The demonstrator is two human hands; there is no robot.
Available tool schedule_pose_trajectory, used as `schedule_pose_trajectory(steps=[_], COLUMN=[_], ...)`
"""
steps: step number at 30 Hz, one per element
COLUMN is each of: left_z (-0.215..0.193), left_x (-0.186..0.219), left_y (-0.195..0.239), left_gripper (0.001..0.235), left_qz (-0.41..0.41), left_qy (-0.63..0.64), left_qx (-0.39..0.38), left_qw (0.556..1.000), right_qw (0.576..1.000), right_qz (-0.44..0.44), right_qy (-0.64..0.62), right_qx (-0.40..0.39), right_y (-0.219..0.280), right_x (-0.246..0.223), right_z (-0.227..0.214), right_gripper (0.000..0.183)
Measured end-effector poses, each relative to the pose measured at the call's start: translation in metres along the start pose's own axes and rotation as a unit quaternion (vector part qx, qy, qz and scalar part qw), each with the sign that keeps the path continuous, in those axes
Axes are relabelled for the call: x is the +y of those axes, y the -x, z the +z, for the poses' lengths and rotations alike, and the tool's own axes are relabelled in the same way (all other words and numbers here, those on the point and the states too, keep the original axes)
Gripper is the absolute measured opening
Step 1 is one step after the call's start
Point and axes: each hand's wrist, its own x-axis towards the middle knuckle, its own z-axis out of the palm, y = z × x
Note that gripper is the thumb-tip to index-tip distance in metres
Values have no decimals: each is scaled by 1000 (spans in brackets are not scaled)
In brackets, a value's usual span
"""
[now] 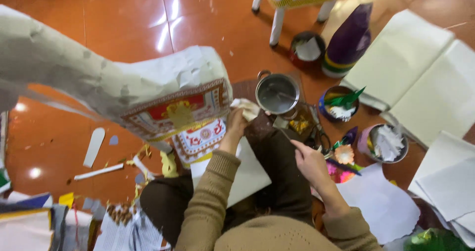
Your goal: Decorating a white paper horse structure by gluing on yellow paper fringe and printed decorative panels.
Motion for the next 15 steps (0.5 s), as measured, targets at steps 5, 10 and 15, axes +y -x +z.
schedule_pose_trajectory(steps=[5,10,15], left_z=[30,-1,22], left_x=[48,40,103], left_y=[98,95,201], left_gripper=[53,29,18], left_qz=[51,28,-58], left_qy=[-94,-45,-29], left_qx=[-3,-43,-78], left_qw=[994,998,995], right_qw=[989,899,786], right_qz=[-6,-180,-549], right_qy=[143,324,143], right_qx=[41,231,247], right_y=[-93,-124,-72], right_x=[44,-30,-137], right_z=[24,2,-12], right_gripper=[35,51,31])
